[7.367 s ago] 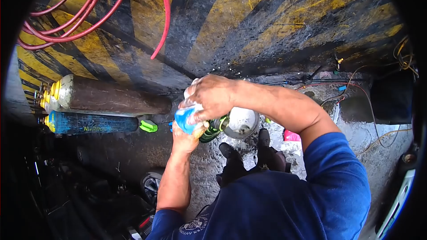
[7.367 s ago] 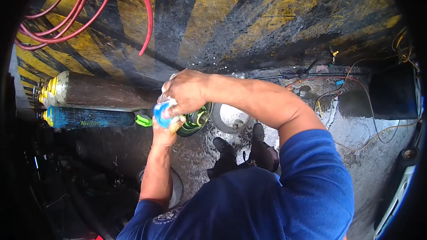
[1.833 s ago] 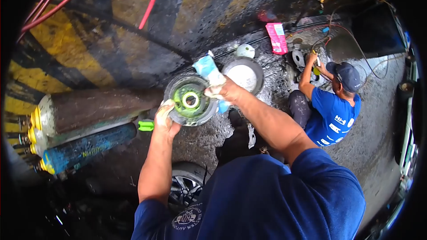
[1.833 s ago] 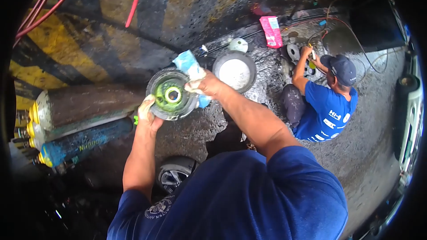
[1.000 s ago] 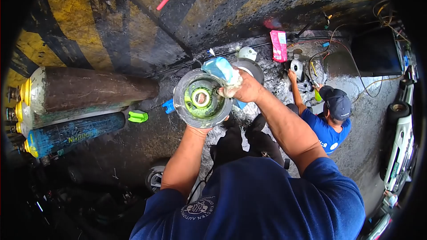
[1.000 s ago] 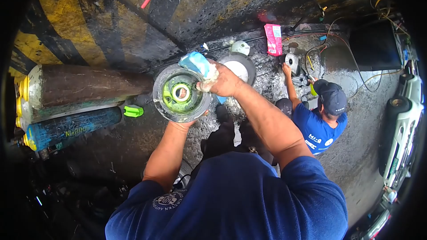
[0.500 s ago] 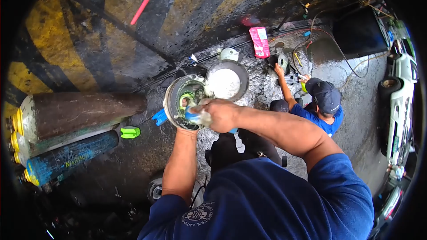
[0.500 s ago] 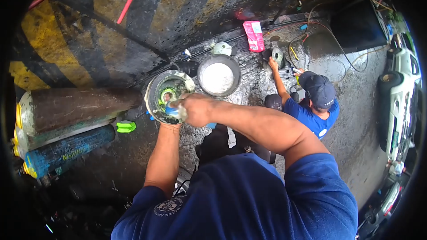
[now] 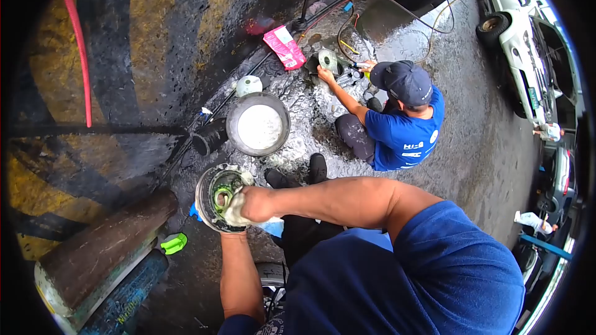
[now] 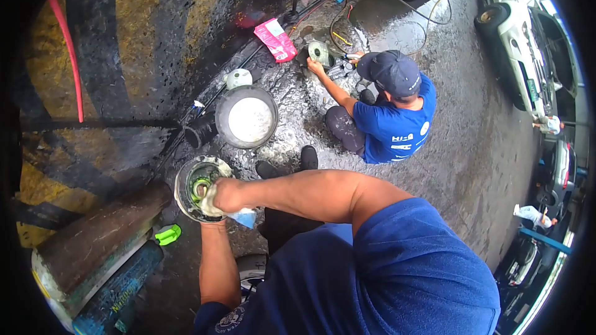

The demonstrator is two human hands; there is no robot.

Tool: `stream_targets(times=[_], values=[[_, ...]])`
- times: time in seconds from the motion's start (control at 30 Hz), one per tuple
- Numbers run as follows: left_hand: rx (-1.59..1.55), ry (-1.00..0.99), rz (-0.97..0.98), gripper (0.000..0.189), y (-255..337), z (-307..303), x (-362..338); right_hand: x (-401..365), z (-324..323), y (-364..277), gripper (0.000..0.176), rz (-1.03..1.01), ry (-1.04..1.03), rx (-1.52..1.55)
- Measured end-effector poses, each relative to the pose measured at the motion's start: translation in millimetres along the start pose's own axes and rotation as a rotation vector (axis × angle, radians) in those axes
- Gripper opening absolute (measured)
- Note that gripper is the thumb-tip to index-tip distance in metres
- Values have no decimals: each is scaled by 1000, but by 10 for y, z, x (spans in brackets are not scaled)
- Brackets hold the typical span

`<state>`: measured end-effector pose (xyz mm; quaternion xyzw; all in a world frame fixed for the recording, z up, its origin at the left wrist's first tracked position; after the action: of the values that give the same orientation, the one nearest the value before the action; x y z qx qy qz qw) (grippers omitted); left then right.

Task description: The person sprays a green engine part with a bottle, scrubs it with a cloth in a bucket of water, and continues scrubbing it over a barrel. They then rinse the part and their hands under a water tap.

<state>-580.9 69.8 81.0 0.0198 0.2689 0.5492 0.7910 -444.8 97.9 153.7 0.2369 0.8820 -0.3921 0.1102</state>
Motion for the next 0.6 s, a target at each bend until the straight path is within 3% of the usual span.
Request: stream_targets(times=[0.03, 0.1, 0.13, 0.2, 0.27, 0.3, 0.33, 0.37, 0.43, 0.47, 0.5, 0.57, 0.6], values=[[6, -8, -32, 50, -38, -17, 47, -54, 273, 29, 21, 175, 224, 809], [15, 1, -98, 49, -164, -98, -2, -626, -157, -98, 26, 126, 54, 216], [19, 15, -127, 48, -238, -153, -76, -642, -27, 23, 31, 78, 61, 32], [-67, 28, -186, 51, -349, -205, -170, -788, 130, 77, 33, 151, 87, 121], [90, 4, -156, 47, -494, -242, -207, -847, 317, 93, 33, 178, 119, 218], [210, -16, -115, 47, -586, -131, -156, -856, 463, 132, 32, 232, 156, 516], [129, -26, -152, 46, -709, -21, -206, -863, 627, 162, 32, 287, 185, 817], [188, -35, -162, 47, -797, -161, -147, -806, 871, 209, 29, 249, 334, 1071], [28, 5, -201, 46, -972, 240, -159, -609, 1593, 274, 28, -53, 715, 2132], [128, -55, -191, 48, -1045, 188, -124, -886, 1201, 230, 28, 370, 450, 1894], [756, -158, -53, 52, -1111, 14, -75, -978, 1301, 303, 31, 261, 436, 1444], [76, 77, -329, 50, -1265, 81, -134, -1151, 1438, 333, 41, 201, 480, 919], [78, 144, -364, 49, -1330, -71, -179, -1190, 1566, 388, 41, 199, 455, 695]])
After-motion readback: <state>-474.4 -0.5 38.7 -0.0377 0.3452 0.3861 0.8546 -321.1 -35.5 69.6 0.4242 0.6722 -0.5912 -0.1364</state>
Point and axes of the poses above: each hand's wrist, its own x-axis towards the middle knuckle, its own z-axis out of the palm, y = z × x, the point moved 1 cm from there along x, towards the middle knuckle, and after that the axes turned 8 degrees about -y, right-handed, at the moved point
